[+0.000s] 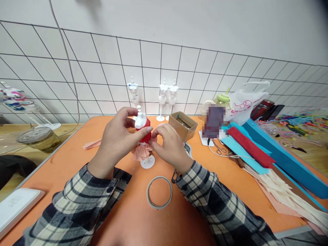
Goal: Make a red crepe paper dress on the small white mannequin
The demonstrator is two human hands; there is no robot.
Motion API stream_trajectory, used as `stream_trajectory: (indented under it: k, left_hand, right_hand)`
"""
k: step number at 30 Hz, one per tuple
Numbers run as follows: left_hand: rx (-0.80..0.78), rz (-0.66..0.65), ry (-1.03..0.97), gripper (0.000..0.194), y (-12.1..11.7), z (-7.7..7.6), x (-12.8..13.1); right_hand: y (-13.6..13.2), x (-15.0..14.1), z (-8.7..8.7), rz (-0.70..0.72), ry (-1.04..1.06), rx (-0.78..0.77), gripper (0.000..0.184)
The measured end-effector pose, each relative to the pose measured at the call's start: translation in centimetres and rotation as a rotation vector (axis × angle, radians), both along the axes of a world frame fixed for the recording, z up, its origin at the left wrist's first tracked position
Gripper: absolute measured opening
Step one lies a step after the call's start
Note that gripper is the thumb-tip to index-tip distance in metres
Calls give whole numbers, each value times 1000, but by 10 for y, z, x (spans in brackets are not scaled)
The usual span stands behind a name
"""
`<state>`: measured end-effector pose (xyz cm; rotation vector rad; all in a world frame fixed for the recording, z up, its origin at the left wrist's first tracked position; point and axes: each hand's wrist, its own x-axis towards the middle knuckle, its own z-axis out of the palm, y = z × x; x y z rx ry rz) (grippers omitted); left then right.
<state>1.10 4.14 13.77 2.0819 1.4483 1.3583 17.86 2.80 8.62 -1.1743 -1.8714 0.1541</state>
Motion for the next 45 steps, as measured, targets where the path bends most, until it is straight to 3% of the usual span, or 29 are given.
stream_trajectory:
  k: [12, 19, 28, 32, 35, 37, 39, 40, 45]
  left_hand:
    - [5, 37, 17, 60, 3, -3, 1]
    - [36, 31, 49, 56, 4, -5, 0]
    - [58, 30, 57, 53, 5, -7, -1]
    - [54, 46, 60, 51, 6, -7, -1]
    - [14, -42, -9, 50, 10, -7, -3]
    - [-21, -157, -103, 47, 12, -7, -5]
    - [-49, -252, -205, 45, 12, -6, -7]
    - [-61, -278, -242, 45, 11, -6, -7]
    - [-101, -234, -291, 49, 6, -4, -3]
  right_hand:
    - [-6, 0, 6, 82, -39, 60, 16]
    - [-9, -9, 3, 11, -89, 30, 27]
    - [-15, -23, -10, -120, -67, 104, 40]
    - [-22, -19, -12, -81, -28, 72, 53]
    - [-26, -4, -23, 6, 9, 119, 56]
    - [-24, 10, -38, -24, 87, 152, 36]
    - [-17, 21, -55, -117, 108, 77, 13]
    - [-13, 26, -63, -110, 84, -2, 10]
    - [2, 28, -85, 68, 67, -352, 34]
